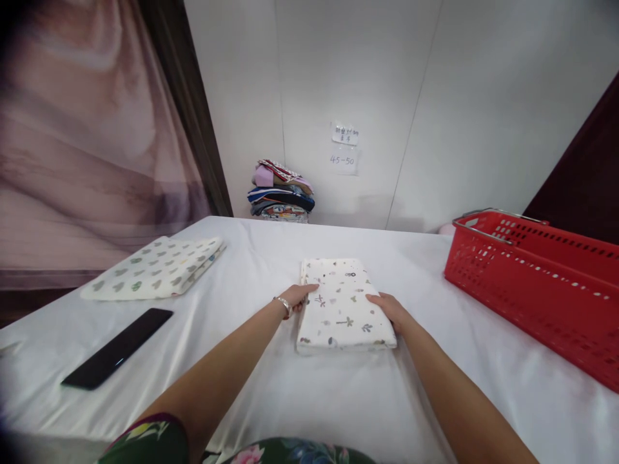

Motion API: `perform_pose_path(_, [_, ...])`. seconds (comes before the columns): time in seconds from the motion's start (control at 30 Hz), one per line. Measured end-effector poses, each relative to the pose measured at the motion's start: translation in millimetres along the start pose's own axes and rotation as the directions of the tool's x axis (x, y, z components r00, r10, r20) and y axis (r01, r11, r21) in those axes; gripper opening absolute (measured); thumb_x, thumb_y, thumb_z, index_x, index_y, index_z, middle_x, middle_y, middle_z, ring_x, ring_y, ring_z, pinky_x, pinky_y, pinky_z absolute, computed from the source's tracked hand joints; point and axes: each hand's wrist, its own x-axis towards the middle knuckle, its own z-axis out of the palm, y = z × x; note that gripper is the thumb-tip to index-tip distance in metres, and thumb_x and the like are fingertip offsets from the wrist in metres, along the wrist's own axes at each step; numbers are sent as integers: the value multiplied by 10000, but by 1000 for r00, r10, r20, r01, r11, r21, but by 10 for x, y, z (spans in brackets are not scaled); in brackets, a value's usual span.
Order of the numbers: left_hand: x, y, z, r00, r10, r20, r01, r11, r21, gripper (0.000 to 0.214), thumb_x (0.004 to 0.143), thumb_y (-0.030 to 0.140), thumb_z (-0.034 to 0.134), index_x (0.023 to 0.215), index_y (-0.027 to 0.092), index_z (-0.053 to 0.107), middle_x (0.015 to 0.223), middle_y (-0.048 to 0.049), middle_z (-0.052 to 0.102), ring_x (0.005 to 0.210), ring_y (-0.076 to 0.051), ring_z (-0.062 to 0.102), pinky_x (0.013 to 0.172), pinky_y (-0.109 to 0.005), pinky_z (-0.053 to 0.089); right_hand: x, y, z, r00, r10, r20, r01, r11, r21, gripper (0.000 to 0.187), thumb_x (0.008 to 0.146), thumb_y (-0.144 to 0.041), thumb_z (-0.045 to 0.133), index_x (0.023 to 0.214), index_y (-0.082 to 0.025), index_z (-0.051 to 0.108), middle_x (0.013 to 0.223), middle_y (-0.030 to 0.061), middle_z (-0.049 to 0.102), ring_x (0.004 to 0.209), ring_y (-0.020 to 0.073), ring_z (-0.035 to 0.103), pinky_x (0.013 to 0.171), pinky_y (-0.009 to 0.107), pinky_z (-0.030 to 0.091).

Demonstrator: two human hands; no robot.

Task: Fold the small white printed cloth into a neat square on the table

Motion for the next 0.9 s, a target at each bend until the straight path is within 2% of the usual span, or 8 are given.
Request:
perform_pose_path(0.2, [-33,-5,-16,1000,1,9,-1,997,-75,385,657,531,632,694,151,584,420,27,425,360,-92,350,346,-219,245,-22,52,2,998,-64,-14,64,998,-3,348,713,-328,678,971,-120,574,845,121,701,676,224,665,601,341,544])
perform_pose_path(0.37, [19,1,1,996,82,-37,-86,989,-118,381,568,483,726,697,148,600,546,-8,534,511,-141,503,425,-228,348,6,45,-11,998,-52,-27,50,998,-40,357,720,-362,666,965,-118,575,866,129,696,699,221,666,607,328,545])
perform_pose_path(0.47, [32,-5,2,997,67,-40,-73,983,-170,392,572,468,731,725,128,610,607,-38,584,588,-173,551,472,-242,388,20,4,2,999,-18,-44,14,996,-92,371,736,-407,637,965,-124,565,868,129,693,741,223,666,631,332,548])
perform_pose_path(0.67, [-60,-50,4,997,26,74,2,935,-355,305,669,348,694,840,111,608,725,-66,651,663,-166,605,574,-253,479,35,-132,22,998,-52,-43,37,955,-295,343,738,-326,614,1014,-128,567,886,116,694,775,229,661,660,341,537])
perform_pose_path(0.77, [-154,-38,83,990,10,138,49,907,-419,283,681,314,692,846,105,597,721,-67,653,633,-155,610,585,-254,500,72,-290,-43,985,-146,-93,91,895,-437,339,736,-298,592,1031,-132,581,881,94,693,773,231,652,673,338,516])
perform_pose_path(0.9, [-299,-31,291,969,11,247,111,873,-476,288,716,282,667,914,93,576,754,-86,659,655,-173,631,630,-292,530,115,-533,-184,944,-298,-143,127,727,-675,253,672,-243,620,910,-162,643,911,68,680,891,262,605,792,349,448])
